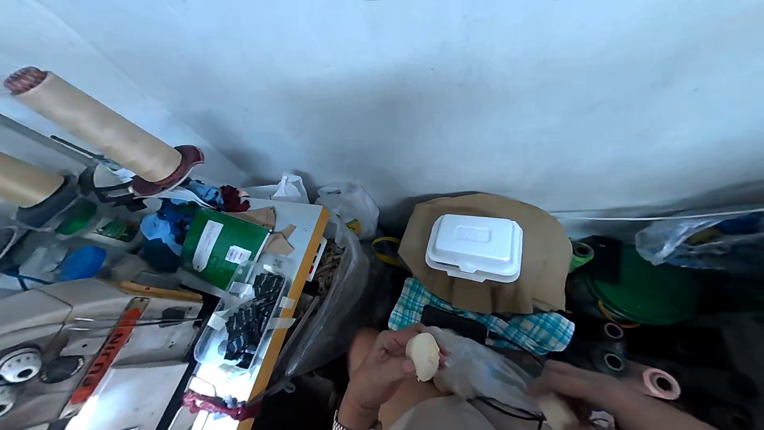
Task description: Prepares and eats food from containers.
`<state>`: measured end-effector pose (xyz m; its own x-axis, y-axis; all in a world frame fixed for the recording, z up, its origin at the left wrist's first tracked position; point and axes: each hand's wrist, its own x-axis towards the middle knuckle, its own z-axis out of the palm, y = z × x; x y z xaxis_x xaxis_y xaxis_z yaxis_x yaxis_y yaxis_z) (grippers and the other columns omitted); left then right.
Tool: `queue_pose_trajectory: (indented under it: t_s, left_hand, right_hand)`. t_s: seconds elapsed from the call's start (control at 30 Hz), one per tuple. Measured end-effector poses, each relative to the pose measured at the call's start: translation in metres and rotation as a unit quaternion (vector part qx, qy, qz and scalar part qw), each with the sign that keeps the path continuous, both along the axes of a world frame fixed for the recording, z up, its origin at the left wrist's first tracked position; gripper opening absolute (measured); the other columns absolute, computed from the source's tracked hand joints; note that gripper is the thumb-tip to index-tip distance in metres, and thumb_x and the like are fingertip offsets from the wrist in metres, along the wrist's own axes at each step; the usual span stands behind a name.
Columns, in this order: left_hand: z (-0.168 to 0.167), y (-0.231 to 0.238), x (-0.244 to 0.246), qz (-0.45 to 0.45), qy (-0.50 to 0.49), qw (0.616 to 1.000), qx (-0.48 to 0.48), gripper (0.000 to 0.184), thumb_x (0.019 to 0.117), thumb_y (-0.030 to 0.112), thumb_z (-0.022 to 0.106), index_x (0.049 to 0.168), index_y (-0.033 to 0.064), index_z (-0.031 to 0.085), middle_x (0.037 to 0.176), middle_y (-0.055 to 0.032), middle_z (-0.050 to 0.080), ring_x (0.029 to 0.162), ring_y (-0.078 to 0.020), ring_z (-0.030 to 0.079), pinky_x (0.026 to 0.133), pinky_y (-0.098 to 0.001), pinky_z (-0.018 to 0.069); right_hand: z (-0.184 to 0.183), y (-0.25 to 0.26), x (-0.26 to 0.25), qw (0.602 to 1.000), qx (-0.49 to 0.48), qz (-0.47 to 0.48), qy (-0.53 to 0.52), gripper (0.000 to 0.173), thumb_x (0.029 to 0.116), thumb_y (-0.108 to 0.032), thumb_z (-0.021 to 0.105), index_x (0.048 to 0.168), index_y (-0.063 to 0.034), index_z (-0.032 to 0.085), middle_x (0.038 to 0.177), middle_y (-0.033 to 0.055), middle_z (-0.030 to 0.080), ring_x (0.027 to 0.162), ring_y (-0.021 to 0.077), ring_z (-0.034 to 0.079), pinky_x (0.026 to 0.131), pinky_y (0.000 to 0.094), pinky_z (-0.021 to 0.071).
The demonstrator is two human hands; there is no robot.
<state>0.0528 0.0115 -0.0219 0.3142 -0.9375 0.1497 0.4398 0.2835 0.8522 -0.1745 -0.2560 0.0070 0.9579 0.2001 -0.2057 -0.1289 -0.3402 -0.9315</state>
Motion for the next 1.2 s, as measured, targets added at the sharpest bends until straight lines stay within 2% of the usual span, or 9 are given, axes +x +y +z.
queue_pose_trajectory:
  t_s: [0.07,0.2,0.37,0.43,0.57,0.8,0.87,0.97,1.2]
  left_hand:
    - [0.000,0.005,-0.005,0.000,-0.013,1.000,0.014,0.043,0.0971,0.046,0.066,0.125,0.0135,0.071,0.129,-0.0055,0.068,0.112,-0.0166,0.067,0.095,-0.0355,0.0566]
    - [-0.001,0.009,-0.017,0.006,-0.013,1.000,0.018,0.044,0.0961,0.045,0.068,0.127,0.0132,0.070,0.129,-0.0051,0.068,0.113,-0.0162,0.067,0.095,-0.0355,0.0572]
    - [-0.006,0.013,-0.027,0.068,-0.034,0.997,0.018,0.044,0.0980,0.047,0.063,0.127,0.0145,0.071,0.131,-0.0039,0.067,0.121,-0.0152,0.062,0.104,-0.0361,0.0506]
    - [-0.007,0.014,-0.030,0.091,-0.017,0.995,0.024,0.042,0.0986,0.045,0.063,0.128,0.0164,0.071,0.132,-0.0030,0.067,0.120,-0.0146,0.062,0.104,-0.0363,0.0510]
    - [-0.007,0.017,-0.035,0.118,0.055,0.991,0.037,0.040,0.0991,0.040,0.064,0.129,0.0143,0.070,0.131,-0.0047,0.067,0.114,-0.0165,0.067,0.097,-0.0375,0.0568]
    - [0.014,0.024,-0.063,0.172,0.245,0.952,0.070,0.042,0.0908,0.044,0.072,0.119,0.0125,0.074,0.120,-0.0073,0.072,0.106,-0.0169,0.071,0.089,-0.0335,0.0585]
    - [0.015,0.027,-0.070,0.179,0.296,0.936,0.062,0.040,0.0903,0.040,0.073,0.116,0.0095,0.075,0.116,-0.0091,0.074,0.104,-0.0173,0.072,0.091,-0.0326,0.0588]
    - [0.007,0.032,-0.073,0.176,0.320,0.930,0.036,0.037,0.0929,0.035,0.071,0.116,0.0058,0.075,0.116,-0.0111,0.074,0.105,-0.0179,0.072,0.094,-0.0319,0.0580]
    - [0.004,0.039,-0.073,0.141,0.258,0.955,0.045,0.033,0.0921,0.032,0.073,0.117,0.0096,0.075,0.110,-0.0057,0.075,0.080,-0.0055,0.070,0.071,-0.0205,0.0573]
  right_hand:
    - [0.012,-0.002,0.005,0.984,0.141,-0.050,-0.092,0.040,0.0983,-0.025,0.065,0.135,-0.0121,0.062,0.119,0.0072,0.066,0.095,0.0124,0.066,0.080,0.0311,0.0590]
    - [0.005,0.040,0.043,0.911,0.334,-0.141,-0.197,0.047,0.1014,-0.045,0.058,0.142,-0.0225,0.058,0.123,0.0054,0.068,0.108,0.0225,0.069,0.091,0.0410,0.0609]
    - [-0.034,0.074,0.059,0.943,0.207,-0.172,-0.195,0.052,0.1058,-0.043,0.052,0.148,-0.0127,0.048,0.123,0.0074,0.067,0.110,0.0186,0.068,0.093,0.0362,0.0591]
    - [-0.043,0.079,0.052,0.962,0.142,-0.153,-0.174,0.056,0.1060,-0.046,0.050,0.150,-0.0111,0.046,0.121,0.0069,0.065,0.102,0.0107,0.066,0.087,0.0299,0.0586]
    - [-0.040,0.089,0.032,0.972,0.075,-0.109,-0.193,0.055,0.1062,-0.040,0.051,0.148,-0.0055,0.045,0.123,0.0163,0.063,0.107,0.0150,0.065,0.093,0.0335,0.0562]
    - [-0.014,0.111,0.019,0.978,0.173,-0.040,-0.112,0.050,0.1049,-0.025,0.054,0.145,0.0040,0.046,0.120,0.0198,0.063,0.102,0.0180,0.066,0.091,0.0356,0.0561]
    - [-0.020,0.121,0.017,0.963,0.246,-0.088,-0.062,0.043,0.1051,-0.027,0.052,0.137,0.0018,0.051,0.119,0.0114,0.063,0.098,0.0112,0.065,0.085,0.0313,0.0570]
    - [-0.027,0.127,0.019,0.921,0.324,-0.208,0.057,0.031,0.1033,-0.022,0.050,0.129,-0.0061,0.055,0.118,0.0048,0.066,0.096,0.0166,0.070,0.077,0.0378,0.0625]
    - [-0.041,0.130,0.026,0.953,0.047,-0.299,-0.020,0.045,0.0919,-0.017,0.072,0.135,-0.0063,0.064,0.135,0.0122,0.063,0.074,0.0108,0.066,0.063,0.0282,0.0574]
